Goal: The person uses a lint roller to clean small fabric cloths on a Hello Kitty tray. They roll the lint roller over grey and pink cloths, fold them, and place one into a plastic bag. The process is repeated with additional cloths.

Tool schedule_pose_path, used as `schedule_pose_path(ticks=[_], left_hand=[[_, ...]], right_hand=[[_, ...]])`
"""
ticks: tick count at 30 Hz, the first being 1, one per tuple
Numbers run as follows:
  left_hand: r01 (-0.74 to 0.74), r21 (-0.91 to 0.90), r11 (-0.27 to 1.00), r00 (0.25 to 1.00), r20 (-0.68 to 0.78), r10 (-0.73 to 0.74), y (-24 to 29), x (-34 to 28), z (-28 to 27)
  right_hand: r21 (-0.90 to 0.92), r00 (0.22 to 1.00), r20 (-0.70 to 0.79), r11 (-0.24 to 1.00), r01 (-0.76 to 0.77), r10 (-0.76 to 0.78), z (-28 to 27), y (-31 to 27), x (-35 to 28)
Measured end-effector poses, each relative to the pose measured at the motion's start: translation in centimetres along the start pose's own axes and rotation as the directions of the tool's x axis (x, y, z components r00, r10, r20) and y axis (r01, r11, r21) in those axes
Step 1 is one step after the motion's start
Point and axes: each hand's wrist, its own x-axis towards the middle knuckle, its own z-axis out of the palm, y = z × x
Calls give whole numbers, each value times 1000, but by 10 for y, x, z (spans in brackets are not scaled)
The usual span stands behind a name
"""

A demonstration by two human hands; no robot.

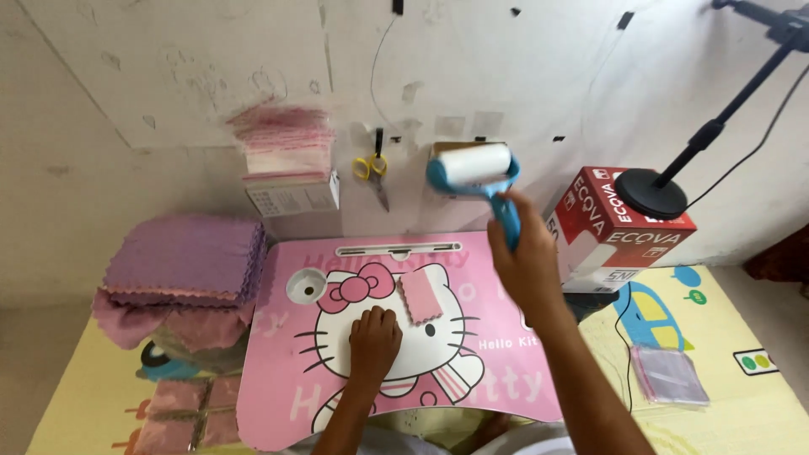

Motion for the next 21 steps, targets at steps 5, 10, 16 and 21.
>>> schedule_pose_path(ticks=[5, 10, 16, 21], left_hand=[[-18, 6, 1000, 999, -29, 18, 1, 2, -2], [-60, 36, 998, 987, -147, 65, 4, 5, -10], [-51, 69, 996, 988, -143, 61, 2, 4, -5], [-48, 78, 996, 986, -158, 60, 2, 4, -4]], right_hand=[[37, 955, 115, 959, -279, 274, -17, -29, 54], [-2, 896, 257, 928, -374, 362, -10, -18, 82], [-111, 829, 355, 900, -422, 433, 10, 4, 106], [-280, 729, 440, 851, -443, 524, 19, 4, 124]])
